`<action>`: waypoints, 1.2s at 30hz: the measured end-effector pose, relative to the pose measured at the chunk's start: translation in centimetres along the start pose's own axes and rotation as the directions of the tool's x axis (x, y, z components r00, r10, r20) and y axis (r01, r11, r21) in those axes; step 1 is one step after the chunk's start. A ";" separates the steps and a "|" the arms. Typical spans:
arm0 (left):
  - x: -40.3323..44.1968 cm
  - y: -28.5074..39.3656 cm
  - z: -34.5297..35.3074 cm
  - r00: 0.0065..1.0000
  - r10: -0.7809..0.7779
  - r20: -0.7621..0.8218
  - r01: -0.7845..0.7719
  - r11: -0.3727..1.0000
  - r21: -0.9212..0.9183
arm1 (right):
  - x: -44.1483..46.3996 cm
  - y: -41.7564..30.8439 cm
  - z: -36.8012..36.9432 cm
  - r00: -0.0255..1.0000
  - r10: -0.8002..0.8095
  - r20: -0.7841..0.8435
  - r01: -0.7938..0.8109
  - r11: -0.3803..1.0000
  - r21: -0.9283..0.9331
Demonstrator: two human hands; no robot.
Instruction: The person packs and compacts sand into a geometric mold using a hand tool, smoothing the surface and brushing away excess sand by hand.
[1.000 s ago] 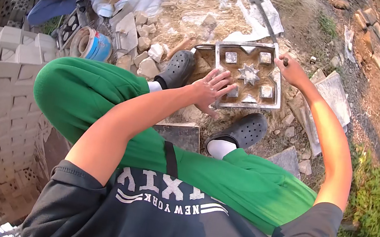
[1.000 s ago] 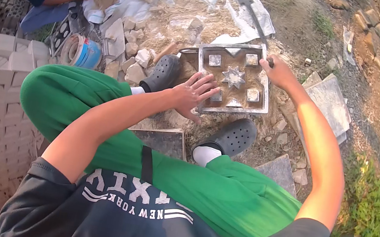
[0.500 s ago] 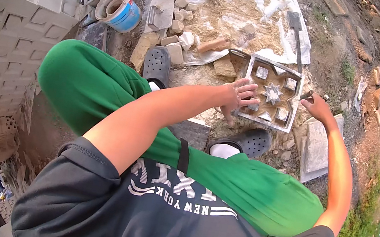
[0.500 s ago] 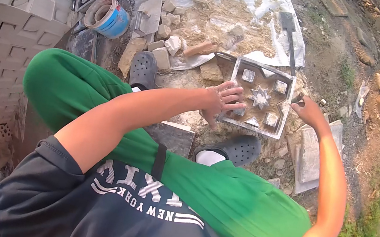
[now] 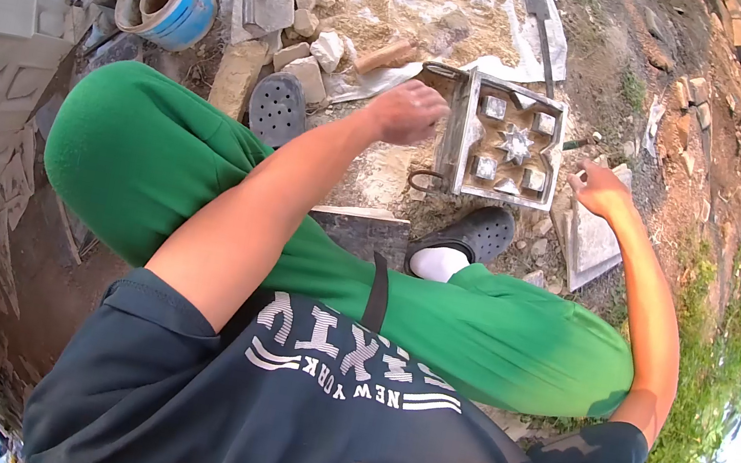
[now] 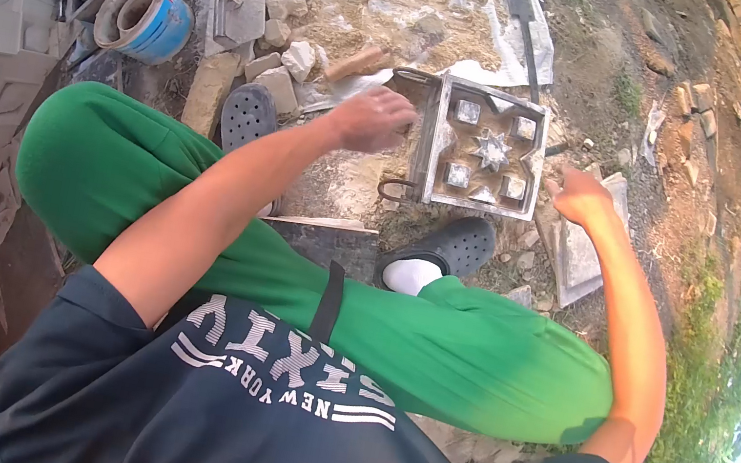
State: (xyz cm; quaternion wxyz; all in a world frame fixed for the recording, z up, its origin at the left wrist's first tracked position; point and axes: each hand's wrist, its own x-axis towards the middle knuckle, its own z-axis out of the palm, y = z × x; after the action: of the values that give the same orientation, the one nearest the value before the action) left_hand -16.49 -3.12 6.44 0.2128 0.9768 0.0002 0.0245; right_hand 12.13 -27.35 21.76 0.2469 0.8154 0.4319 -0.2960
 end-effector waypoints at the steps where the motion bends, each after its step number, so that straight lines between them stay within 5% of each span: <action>1: -0.1 -1.3 -0.7 0.982 -0.165 0.092 0.162 0.986 0.042 | -0.4 -0.4 0.1 1.000 0.007 0.005 -0.007 0.999 -0.035; 3: -0.3 -3.5 -1.1 0.913 -0.399 0.089 0.401 0.916 -0.012 | -2.5 -1.6 -0.4 0.999 0.029 -0.027 -0.032 0.995 -0.096; 6: 1.2 -3.1 -0.2 0.870 -0.489 -0.059 0.480 0.869 -0.121 | -5.1 -2.2 -1.3 0.998 0.029 -0.056 -0.034 0.995 -0.096; 15: 6.8 0.0 -2.3 0.932 -0.363 0.019 0.360 0.916 -0.175 | -13.3 -4.1 -8.4 0.976 0.067 -0.209 -0.110 0.974 -0.200; 27: 5.5 -5.6 -8.9 0.739 -0.668 -0.084 0.646 0.739 -0.192 | -9.7 -8.5 -15.6 0.870 -0.126 -0.477 -0.002 0.966 -0.260; 29: 4.4 -6.9 -8.6 0.681 -0.726 -0.097 0.683 0.677 -0.273 | -8.6 -9.0 -15.2 0.794 -0.254 -0.552 0.064 0.938 -0.340; 36: 1.3 -11.2 -7.0 0.709 -0.686 -0.163 0.644 0.724 -0.245 | -6.6 -8.1 -15.2 0.839 -0.294 -0.458 0.078 0.898 -0.433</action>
State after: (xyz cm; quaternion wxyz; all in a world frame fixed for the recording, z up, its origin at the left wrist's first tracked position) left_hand -15.40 10.02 8.19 0.2879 0.8779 0.3770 0.0649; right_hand 6.37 -16.94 35.84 0.2525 0.7500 0.6113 0.0026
